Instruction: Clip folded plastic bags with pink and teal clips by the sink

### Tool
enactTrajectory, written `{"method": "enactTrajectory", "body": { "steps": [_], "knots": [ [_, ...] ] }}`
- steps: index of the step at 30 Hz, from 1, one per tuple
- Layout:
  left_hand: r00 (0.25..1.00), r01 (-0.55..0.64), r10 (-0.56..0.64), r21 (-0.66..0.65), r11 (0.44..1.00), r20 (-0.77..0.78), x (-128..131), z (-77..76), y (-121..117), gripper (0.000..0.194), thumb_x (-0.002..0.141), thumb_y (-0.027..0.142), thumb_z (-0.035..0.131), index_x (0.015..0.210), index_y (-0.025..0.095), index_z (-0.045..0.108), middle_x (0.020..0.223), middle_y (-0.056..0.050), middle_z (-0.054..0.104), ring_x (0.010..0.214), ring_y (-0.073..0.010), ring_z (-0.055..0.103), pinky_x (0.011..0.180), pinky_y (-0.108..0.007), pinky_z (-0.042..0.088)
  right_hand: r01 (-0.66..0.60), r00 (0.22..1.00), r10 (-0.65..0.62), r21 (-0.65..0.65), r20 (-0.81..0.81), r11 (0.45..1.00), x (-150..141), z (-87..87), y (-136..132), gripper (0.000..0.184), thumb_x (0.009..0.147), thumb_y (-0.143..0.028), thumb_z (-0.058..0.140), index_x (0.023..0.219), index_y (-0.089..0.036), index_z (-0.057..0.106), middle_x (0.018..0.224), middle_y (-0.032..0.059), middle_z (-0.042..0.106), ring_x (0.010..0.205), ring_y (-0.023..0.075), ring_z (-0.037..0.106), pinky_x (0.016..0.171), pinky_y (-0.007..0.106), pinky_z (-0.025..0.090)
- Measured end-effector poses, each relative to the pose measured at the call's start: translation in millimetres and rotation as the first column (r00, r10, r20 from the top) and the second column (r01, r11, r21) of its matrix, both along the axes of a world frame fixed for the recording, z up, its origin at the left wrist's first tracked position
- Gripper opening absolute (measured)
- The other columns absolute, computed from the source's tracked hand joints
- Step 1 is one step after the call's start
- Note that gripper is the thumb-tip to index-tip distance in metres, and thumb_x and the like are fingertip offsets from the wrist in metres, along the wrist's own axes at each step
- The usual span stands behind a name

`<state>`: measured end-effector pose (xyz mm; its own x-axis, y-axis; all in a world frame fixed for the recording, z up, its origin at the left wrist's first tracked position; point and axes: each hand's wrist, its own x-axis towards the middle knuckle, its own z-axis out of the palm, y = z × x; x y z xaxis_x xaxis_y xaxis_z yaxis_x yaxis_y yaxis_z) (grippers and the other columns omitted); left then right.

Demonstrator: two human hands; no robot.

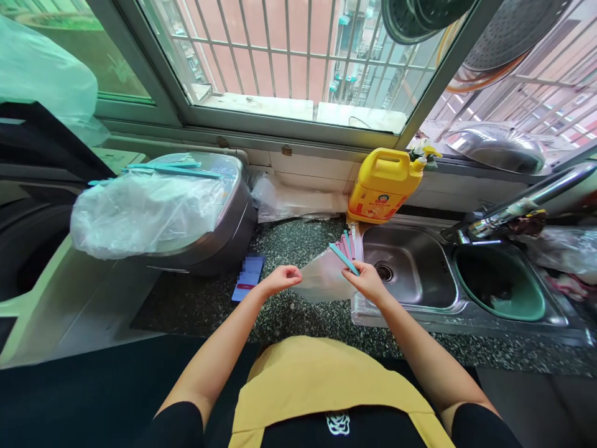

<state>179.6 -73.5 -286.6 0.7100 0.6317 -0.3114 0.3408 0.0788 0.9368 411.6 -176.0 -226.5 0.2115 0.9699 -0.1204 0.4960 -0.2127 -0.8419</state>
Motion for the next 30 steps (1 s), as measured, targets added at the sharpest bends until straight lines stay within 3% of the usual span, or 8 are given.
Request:
{"method": "enactTrajectory", "body": {
  "steps": [6,10,13,16,19,24,30],
  "knots": [
    [0.969,-0.225,0.221,0.031,0.974,0.107,9,28.5,52,0.028,0.058,0.042,0.062,0.065,0.016,0.053,0.06,0.002,0.058,0.06,-0.012,0.053,0.064,-0.024,0.042,0.086,0.932,-0.099,0.053,0.347,0.995,19,9.3,39,0.025,0.075,-0.034,0.046,0.055,-0.018,0.049,0.05,-0.0028,0.042,0.052,0.011,0.04,0.052,0.021,0.026],
    [0.909,-0.415,0.402,0.133,0.9,0.114,31,45.5,96,0.023,0.063,0.038,0.058,0.065,0.017,0.051,0.051,0.004,0.051,0.049,-0.0104,0.047,0.054,-0.022,0.038,0.157,0.837,-0.122,-0.022,0.534,0.987,21,23.6,80,0.021,0.08,-0.032,0.045,0.07,-0.018,0.056,0.062,0.0032,0.057,0.06,0.016,0.051,0.054,0.023,0.028],
    [0.866,-0.485,0.499,0.293,0.824,0.029,50,55.0,132,0.013,0.068,0.029,0.053,0.065,0.016,0.053,0.051,0.003,0.052,0.049,-0.0112,0.048,0.052,-0.022,0.037,0.211,0.817,-0.112,-0.112,0.565,0.971,23,27.9,119,0.02,0.083,-0.032,0.045,0.082,-0.017,0.058,0.075,0.0097,0.062,0.072,0.0211,0.058,0.059,0.025,0.032],
    [0.829,-0.475,0.557,0.459,0.751,-0.054,64,61.9,165,0.01,0.071,0.023,0.052,0.071,0.015,0.057,0.061,0.0,0.06,0.059,-0.0135,0.054,0.057,-0.022,0.04,0.254,0.872,-0.148,-0.171,0.467,0.952,28,23.1,161,0.017,0.081,-0.029,0.051,0.086,-0.016,0.059,0.082,0.0125,0.064,0.082,0.0247,0.06,0.064,0.027,0.036],
    [0.8,-0.426,0.587,0.569,0.704,-0.127,74,64.5,194,0.011,0.072,0.02,0.052,0.077,0.015,0.06,0.074,-0.004,0.066,0.07,-0.0154,0.059,0.064,-0.022,0.042,0.279,0.915,-0.195,-0.206,0.353,0.938,37,12.6,200,0.012,0.076,-0.026,0.057,0.08,-0.015,0.062,0.071,0.0104,0.063,0.08,0.0246,0.061,0.063,0.026,0.039],
    [0.784,-0.32,0.571,0.63,0.708,-0.243,86,53.6,234,0.02,0.075,0.019,0.052,0.093,0.014,0.061,0.088,-0.009,0.068,0.082,-0.0189,0.062,0.072,-0.025,0.044,0.276,0.952,-0.219,-0.29,0.215,0.916,48,-11.8,250,0.019,0.076,-0.027,0.056,0.063,-0.015,0.061,0.039,0.0025,0.048,0.048,0.0196,0.057,0.049,0.026,0.039],
    [0.713,-0.141,0.553,0.683,0.716,-0.432,103,23.5,267,0.032,0.082,0.021,0.044,0.11,0.015,0.056,0.102,-0.015,0.065,0.097,-0.0271,0.06,0.076,-0.033,0.045,0.32,0.946,-0.314,-0.371,0.079,0.872,48,-51.9,287,0.023,0.076,-0.03,0.056,0.059,-0.015,0.06,0.037,0.0004,0.045,0.035,0.0151,0.048,0.041,0.027,0.04]
  ]
}}
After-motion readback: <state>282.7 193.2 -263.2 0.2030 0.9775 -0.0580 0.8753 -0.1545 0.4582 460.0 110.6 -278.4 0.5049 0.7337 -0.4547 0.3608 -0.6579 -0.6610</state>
